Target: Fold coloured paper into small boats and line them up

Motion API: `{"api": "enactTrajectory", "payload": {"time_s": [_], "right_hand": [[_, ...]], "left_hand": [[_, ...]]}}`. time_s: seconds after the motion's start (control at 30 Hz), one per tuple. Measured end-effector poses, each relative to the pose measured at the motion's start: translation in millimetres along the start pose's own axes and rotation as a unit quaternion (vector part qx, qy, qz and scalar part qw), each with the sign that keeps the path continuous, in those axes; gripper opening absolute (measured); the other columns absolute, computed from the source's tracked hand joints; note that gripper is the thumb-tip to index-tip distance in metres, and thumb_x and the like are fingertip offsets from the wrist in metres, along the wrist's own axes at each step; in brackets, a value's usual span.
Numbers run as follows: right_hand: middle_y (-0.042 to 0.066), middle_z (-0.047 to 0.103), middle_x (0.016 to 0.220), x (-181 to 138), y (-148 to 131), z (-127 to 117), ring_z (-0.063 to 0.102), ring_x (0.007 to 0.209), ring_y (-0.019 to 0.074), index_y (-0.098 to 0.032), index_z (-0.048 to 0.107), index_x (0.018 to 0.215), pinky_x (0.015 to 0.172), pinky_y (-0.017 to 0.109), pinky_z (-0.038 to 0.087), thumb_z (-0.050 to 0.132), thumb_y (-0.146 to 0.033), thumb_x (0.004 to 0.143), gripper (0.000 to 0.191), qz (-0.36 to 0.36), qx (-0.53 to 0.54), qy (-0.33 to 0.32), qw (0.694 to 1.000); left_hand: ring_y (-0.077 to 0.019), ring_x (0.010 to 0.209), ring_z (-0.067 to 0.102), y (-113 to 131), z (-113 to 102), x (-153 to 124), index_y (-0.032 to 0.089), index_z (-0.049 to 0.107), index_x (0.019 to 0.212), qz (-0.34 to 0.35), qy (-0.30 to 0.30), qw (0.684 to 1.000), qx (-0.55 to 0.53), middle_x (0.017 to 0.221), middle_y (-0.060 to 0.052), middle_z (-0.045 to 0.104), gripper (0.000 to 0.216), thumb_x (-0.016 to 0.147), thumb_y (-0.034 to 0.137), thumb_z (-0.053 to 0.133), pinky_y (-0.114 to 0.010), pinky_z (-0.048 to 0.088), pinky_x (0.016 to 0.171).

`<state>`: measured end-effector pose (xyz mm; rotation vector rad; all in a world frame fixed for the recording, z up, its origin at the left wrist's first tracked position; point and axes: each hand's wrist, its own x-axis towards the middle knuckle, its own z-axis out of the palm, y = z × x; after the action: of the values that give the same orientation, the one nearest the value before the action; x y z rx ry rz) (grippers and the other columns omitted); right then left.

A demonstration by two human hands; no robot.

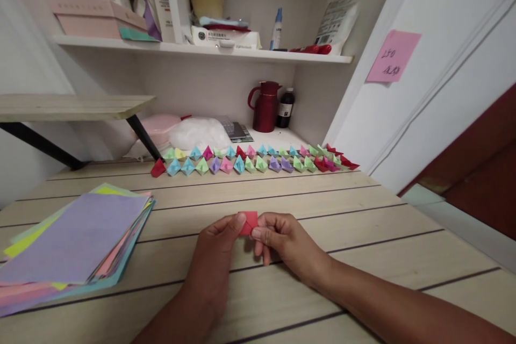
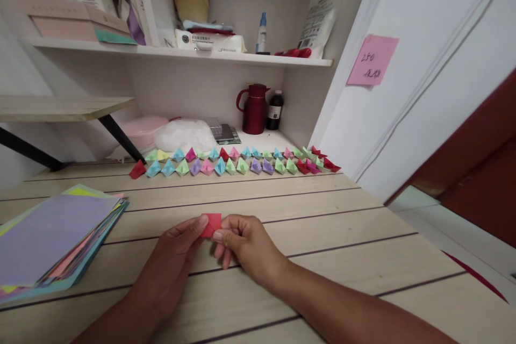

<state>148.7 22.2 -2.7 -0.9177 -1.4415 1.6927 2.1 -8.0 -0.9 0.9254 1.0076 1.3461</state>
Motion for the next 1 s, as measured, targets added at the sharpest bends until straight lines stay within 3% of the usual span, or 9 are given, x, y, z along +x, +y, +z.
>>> {"api": "enactTrajectory", "payload": {"time_s": [0.1,0.4,0.6,0.67,0.9,1.0], "right_hand": [[0.0,0.064,0.058,1,0,-2,0.051,0.042,0.0075,-0.014,0.06,0.065,0.043,0.02,0.036,0.072,-0.045,0.075,0.034,-0.02,-0.029,-0.002,0.999],[0.0,0.065,0.059,4,3,-5,0.052,0.04,0.0077,-0.016,0.057,0.066,0.042,0.019,0.037,0.068,-0.042,0.078,0.031,-0.013,-0.053,-0.006,0.998],[0.0,0.065,0.063,-2,4,-3,0.051,0.04,0.0069,-0.016,0.056,0.066,0.039,0.018,0.035,0.062,-0.036,0.083,0.027,-0.057,-0.122,0.014,0.991],[-0.001,0.064,0.061,-3,4,-3,0.049,0.039,0.0062,-0.016,0.057,0.065,0.038,0.018,0.034,0.062,-0.035,0.083,0.027,-0.081,-0.146,0.032,0.985],[0.001,0.067,0.061,4,3,-9,0.046,0.037,0.0056,-0.015,0.059,0.066,0.037,0.018,0.032,0.069,-0.042,0.076,0.031,-0.01,-0.052,0.023,0.998],[0.001,0.068,0.06,6,2,-10,0.048,0.038,0.0056,-0.015,0.058,0.065,0.038,0.018,0.032,0.072,-0.043,0.074,0.032,-0.007,-0.021,0.039,0.999]], "left_hand": [[-0.0154,0.067,0.054,0,0,1,0.018,0.067,0.067,0.009,-0.01,1.0,0.019,0.062,0.0,0.061,0.03,0.083,0.042,0.061,-0.028,0.043,0.073],[-0.0139,0.063,0.052,-8,-1,0,0.019,0.068,0.076,0.041,0.031,0.984,0.17,0.062,0.002,0.06,0.02,0.081,0.037,0.062,-0.024,0.041,0.061],[-0.0165,0.076,0.061,-8,-1,3,0.02,0.069,0.066,0.172,0.061,0.945,0.272,0.077,-0.001,0.066,0.016,0.079,0.029,0.065,-0.026,0.045,0.073],[-0.0164,0.077,0.062,-6,-1,4,0.021,0.07,0.066,0.186,0.063,0.937,0.29,0.077,0.0,0.066,0.016,0.08,0.027,0.063,-0.026,0.045,0.073],[-0.0159,0.072,0.06,-4,-1,9,0.018,0.069,0.078,0.073,0.016,0.977,0.2,0.073,-0.001,0.067,0.017,0.081,0.035,0.064,-0.026,0.045,0.067],[-0.0151,0.073,0.062,-4,-1,10,0.018,0.068,0.089,0.066,0.018,0.989,0.129,0.076,0.0,0.069,0.019,0.078,0.033,0.068,-0.026,0.047,0.07]]}}
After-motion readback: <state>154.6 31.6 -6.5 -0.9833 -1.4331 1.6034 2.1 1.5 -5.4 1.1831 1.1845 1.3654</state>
